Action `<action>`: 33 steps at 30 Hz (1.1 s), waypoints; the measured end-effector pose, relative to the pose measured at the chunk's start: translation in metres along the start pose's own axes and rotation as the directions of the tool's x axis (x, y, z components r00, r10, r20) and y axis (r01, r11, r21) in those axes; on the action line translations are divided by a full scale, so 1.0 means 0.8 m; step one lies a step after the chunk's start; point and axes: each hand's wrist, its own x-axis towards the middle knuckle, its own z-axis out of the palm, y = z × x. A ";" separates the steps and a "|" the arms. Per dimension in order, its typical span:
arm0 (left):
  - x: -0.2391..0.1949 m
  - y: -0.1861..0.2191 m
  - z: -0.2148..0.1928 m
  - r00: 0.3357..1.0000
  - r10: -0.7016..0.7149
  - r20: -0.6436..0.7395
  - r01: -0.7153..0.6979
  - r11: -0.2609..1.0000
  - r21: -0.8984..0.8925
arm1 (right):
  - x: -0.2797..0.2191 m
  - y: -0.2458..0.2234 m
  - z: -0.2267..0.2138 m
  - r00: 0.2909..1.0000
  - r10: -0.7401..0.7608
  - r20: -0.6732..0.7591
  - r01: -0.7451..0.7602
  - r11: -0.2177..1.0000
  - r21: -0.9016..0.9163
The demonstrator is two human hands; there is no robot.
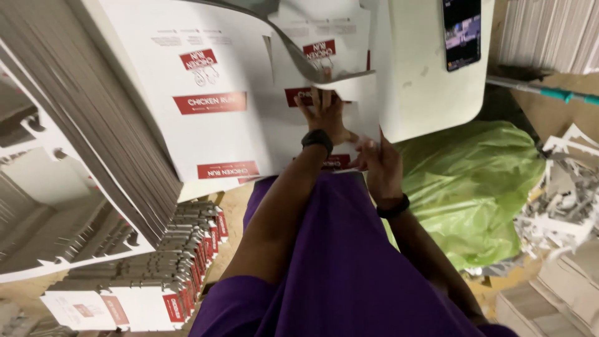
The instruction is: Assembling cardboard boxes by tearing off waste material and folding pre-cut sheets.
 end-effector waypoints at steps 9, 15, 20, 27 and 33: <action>-0.007 -0.168 -0.167 0.479 0.121 -0.869 -0.309 0.950 -0.038 | 0.071 -0.011 0.035 0.984 -0.086 -0.154 0.072 0.992 -0.099; 0.043 -0.191 -0.300 0.780 0.364 -0.508 -0.300 0.931 0.207 | 0.087 -0.002 0.034 0.982 -0.089 -0.164 0.070 0.990 -0.121; 0.068 -0.180 -0.319 0.917 0.294 -0.268 -0.209 0.930 0.303 | 0.094 0.013 0.035 0.830 -0.278 -0.484 0.117 0.935 -0.336; 0.043 -0.168 -0.308 0.937 0.228 -0.266 -0.129 0.931 0.342 | 0.140 -0.008 0.148 0.787 0.553 0.274 -0.501 0.832 -0.239; 0.020 -0.181 -0.260 0.705 0.418 -0.574 -0.071 0.846 0.529 | 0.164 -0.037 0.158 0.715 0.660 0.233 -0.566 0.741 -0.361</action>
